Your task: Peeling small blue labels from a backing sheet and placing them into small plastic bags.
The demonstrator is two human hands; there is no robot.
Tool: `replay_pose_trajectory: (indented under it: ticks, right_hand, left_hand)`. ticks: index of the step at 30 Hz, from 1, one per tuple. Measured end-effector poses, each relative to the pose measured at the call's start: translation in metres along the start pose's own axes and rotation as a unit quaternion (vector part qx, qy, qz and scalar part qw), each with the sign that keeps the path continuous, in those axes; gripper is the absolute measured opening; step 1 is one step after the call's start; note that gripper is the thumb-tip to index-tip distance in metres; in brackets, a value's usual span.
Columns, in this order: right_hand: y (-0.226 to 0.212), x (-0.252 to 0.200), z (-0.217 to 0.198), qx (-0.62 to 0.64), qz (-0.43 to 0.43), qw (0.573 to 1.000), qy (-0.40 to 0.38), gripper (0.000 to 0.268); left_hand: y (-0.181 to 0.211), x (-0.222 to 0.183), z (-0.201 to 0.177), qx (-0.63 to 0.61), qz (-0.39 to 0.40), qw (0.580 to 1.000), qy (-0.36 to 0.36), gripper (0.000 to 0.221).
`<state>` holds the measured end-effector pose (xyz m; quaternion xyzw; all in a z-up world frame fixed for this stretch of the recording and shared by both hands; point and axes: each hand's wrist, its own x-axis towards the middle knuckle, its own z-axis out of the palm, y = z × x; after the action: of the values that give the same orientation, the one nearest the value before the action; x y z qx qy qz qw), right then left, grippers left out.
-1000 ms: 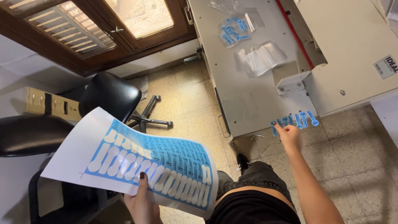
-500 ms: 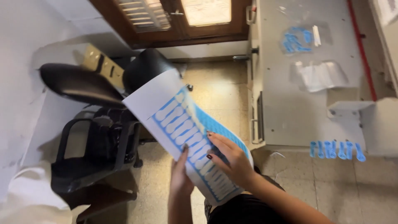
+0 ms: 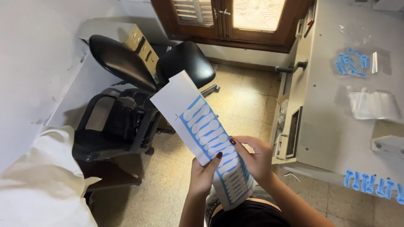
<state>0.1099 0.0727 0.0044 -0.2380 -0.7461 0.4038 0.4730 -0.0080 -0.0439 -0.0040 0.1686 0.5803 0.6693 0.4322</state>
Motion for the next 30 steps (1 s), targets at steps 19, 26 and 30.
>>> replay_pose_trajectory:
  ticks: [19,26,30]
  right_hand:
    - [0.054,-0.011,0.016,0.137,0.165,0.972,0.096,0.014]
    - [0.192,-0.123,-0.095,0.342,0.314,0.763,0.450,0.028]
    - [0.201,-0.208,-0.163,0.284,0.315,0.743,0.517,0.021]
  left_hand:
    - [0.029,0.022,-0.036,0.053,0.010,0.993,-0.107,0.037]
    - [0.012,0.059,-0.067,0.021,-0.037,0.997,0.059,0.043]
    - [0.026,0.060,-0.058,0.102,0.066,0.985,0.124,0.050]
